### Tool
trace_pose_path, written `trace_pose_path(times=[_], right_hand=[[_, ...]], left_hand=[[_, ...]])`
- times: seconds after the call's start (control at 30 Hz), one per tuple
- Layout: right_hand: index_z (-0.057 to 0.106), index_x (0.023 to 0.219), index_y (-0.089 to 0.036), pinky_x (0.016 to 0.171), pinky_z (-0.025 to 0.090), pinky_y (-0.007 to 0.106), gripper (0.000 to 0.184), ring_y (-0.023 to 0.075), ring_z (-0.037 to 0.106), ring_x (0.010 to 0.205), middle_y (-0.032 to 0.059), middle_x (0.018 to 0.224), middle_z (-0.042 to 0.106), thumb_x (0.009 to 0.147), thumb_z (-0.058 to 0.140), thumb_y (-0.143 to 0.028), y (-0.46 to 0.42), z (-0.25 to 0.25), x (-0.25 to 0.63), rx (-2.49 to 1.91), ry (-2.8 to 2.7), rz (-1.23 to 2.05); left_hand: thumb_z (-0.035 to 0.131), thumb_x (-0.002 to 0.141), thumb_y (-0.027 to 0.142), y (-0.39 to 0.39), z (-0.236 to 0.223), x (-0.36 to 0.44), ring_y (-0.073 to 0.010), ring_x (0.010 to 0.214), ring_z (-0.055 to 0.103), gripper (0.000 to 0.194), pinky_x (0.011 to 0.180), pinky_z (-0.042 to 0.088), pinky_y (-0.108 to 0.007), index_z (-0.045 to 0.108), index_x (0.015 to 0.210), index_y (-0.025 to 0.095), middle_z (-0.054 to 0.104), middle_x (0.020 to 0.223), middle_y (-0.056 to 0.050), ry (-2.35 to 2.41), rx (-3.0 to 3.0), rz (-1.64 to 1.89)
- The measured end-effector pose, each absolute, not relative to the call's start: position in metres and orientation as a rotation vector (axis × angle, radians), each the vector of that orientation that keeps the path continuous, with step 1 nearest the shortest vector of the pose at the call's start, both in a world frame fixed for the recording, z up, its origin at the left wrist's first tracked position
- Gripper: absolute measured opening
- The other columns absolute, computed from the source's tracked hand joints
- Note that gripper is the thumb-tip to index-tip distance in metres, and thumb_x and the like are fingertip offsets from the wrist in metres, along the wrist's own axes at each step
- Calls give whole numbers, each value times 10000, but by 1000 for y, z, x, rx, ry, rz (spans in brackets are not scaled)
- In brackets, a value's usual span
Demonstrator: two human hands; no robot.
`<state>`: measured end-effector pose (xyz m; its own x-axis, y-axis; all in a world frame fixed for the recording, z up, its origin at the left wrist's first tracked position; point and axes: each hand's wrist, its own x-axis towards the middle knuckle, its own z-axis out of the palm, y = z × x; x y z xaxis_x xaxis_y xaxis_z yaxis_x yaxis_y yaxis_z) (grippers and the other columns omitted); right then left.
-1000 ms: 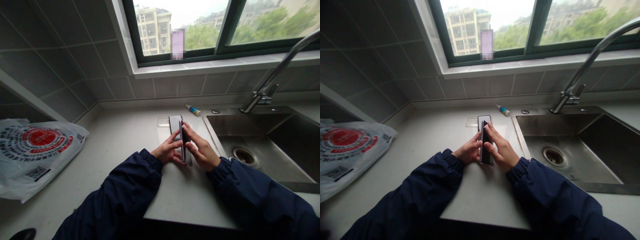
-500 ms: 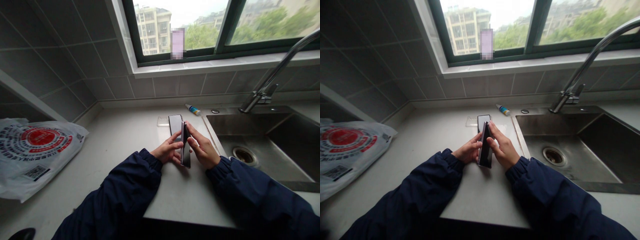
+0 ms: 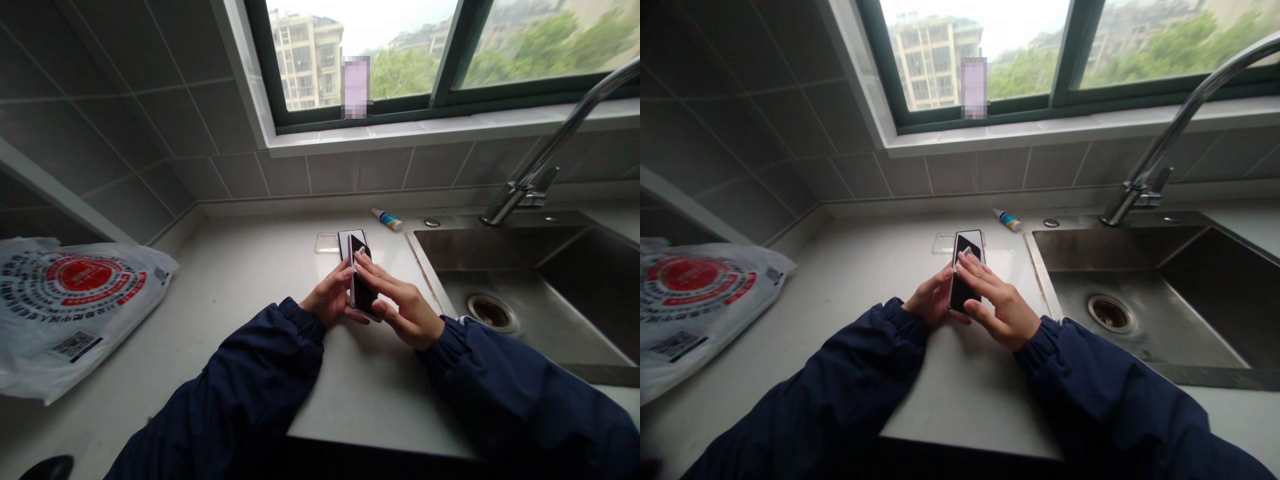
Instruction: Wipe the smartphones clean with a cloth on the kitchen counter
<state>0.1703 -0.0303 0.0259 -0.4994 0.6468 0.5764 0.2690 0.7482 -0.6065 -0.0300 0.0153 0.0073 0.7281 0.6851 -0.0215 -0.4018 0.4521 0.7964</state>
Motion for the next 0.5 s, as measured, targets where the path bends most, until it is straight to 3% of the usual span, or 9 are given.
trace_pose_path(times=[0.2,0.33,0.5], right_hand=[[453,1526,-247,1233,305,546,583,293,381,1480,113,1570,447,970,628,-247,-31,25,168,-669,-2141,439],[520,1477,-253,1195,404,515,558,265,489,1416,105,1499,544,949,613,-101,-30,21,164,-646,-2081,329],[670,1323,-242,1112,527,445,460,236,626,1287,89,1344,684,937,568,-12,-31,22,161,-636,-1948,309]], left_hand=[[478,973,526,17,9,-32,-337,939,741,607,760,606,-465,508,1446,146,688,1239,-193,423,709,773],[424,1001,508,17,12,-32,-308,911,746,577,822,588,-474,545,1411,120,721,1155,-191,473,661,830],[368,1011,510,17,16,-30,-253,803,740,587,695,608,-393,579,1378,104,724,1142,-205,542,680,838]])
